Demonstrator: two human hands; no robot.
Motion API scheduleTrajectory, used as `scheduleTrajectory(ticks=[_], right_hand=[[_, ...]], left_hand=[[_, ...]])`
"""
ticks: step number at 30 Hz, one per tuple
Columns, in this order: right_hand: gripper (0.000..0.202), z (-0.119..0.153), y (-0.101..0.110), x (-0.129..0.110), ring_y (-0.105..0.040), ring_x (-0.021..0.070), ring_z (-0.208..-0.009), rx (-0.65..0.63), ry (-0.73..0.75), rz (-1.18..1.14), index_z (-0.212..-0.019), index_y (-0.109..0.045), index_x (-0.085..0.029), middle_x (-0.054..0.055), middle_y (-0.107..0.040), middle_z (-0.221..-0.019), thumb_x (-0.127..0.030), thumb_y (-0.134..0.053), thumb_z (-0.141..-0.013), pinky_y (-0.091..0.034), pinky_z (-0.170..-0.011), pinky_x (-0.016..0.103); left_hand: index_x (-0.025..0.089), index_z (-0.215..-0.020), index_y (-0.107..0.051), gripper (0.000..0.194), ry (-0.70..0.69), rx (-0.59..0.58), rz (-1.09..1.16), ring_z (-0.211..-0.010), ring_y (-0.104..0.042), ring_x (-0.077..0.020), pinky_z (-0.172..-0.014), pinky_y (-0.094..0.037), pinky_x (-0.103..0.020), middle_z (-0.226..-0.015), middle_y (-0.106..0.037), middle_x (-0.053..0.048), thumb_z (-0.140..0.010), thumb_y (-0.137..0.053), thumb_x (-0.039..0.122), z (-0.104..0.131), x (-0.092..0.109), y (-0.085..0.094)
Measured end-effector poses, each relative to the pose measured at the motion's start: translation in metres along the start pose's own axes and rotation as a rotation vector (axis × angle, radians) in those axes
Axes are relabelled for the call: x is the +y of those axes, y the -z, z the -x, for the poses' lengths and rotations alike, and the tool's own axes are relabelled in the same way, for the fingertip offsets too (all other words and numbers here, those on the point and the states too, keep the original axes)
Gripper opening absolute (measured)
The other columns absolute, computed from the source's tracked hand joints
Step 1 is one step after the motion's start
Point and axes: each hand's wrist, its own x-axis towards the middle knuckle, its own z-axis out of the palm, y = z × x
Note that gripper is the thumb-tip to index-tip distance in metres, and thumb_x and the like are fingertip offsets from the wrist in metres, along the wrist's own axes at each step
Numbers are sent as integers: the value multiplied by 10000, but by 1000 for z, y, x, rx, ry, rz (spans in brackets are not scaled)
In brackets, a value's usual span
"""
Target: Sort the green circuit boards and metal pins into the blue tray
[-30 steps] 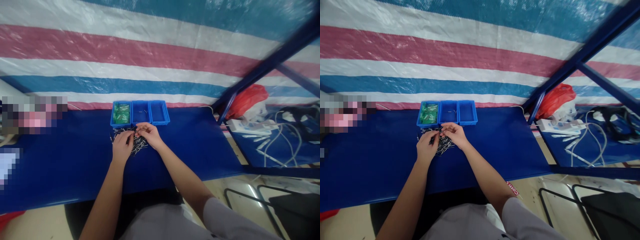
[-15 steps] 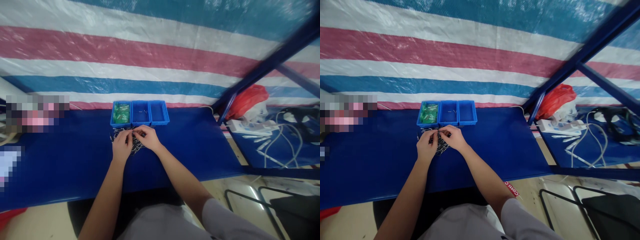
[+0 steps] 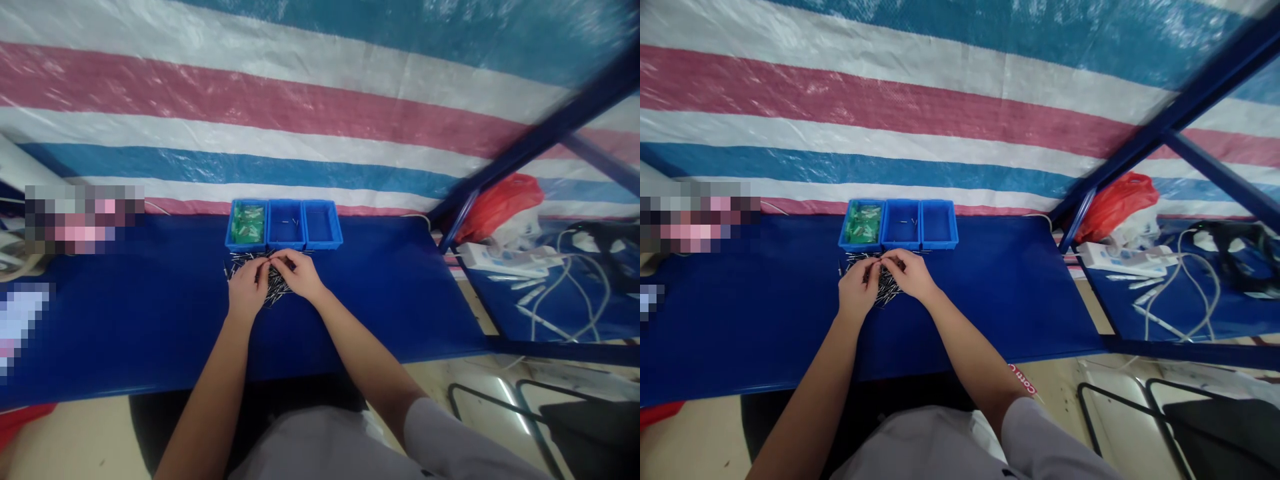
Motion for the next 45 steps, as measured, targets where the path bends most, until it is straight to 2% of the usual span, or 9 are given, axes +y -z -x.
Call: scheduleTrajectory(ticks=[5,11,16,21,24,29,35,39,45], right_hand=[[179,0,0,-1,-614,132,-680,-8,-11,-17,-992,-712,-204,33,-728,-884,-340,-637,-904,-514,-682,263],[249,-1,3,-1,-628,143,-773,-54,55,64,-877,-681,-190,30,-699,-843,-353,-522,-977,-492,-749,260],[316,0,5,-4,-618,133,-721,-58,16,45,-796,-659,-191,8,-672,-751,-373,-489,-991,-478,-713,249],[220,1,3,-3,-637,142,-710,5,-5,-9,-952,-705,-206,24,-717,-832,-385,-577,-947,-500,-689,265],[187,1,2,-3,-646,146,-709,18,29,-53,-1025,-707,-214,30,-727,-864,-341,-617,-921,-516,-677,271],[133,0,3,-4,-639,142,-727,10,79,-9,-983,-715,-207,36,-723,-904,-278,-622,-919,-514,-680,267],[168,-2,6,-3,-656,148,-831,-31,112,59,-973,-716,-195,44,-723,-934,-272,-567,-968,-512,-775,272],[170,-1,5,0,-652,143,-797,-24,104,65,-991,-724,-198,47,-727,-933,-276,-577,-963,-520,-735,269],[146,0,3,0,-668,156,-828,5,113,11,-987,-742,-217,59,-733,-968,-294,-636,-924,-547,-696,278]], left_hand=[[192,-1005,-677,279,55,-36,-49,-771,-694,-169,-737,-488,-274,-843,-745,-52,-982,-464,370,0,-2,1],[205,-1085,-676,290,89,-39,22,-762,-695,-148,-721,-506,-253,-907,-750,-43,-953,-512,405,1,3,3],[224,-1073,-697,271,73,-57,65,-779,-703,-154,-745,-526,-264,-899,-755,-39,-954,-516,387,1,4,3],[210,-1033,-705,273,52,-52,37,-799,-702,-163,-745,-510,-265,-897,-754,-50,-955,-520,395,2,1,3],[202,-958,-703,268,51,-37,4,-768,-692,-160,-717,-482,-258,-844,-744,-45,-961,-508,385,2,1,4],[205,-975,-705,274,65,-46,2,-767,-685,-147,-724,-474,-246,-860,-744,-36,-965,-501,388,1,3,5],[224,-1146,-673,305,157,-16,49,-724,-682,-114,-703,-492,-223,-913,-746,-17,-945,-548,416,2,4,3],[218,-1086,-687,286,153,-20,45,-777,-698,-121,-747,-500,-225,-941,-750,-26,-958,-524,414,2,2,2],[203,-998,-696,301,153,-36,-15,-724,-694,-134,-697,-481,-233,-811,-741,-18,-963,-502,430,2,1,4]])
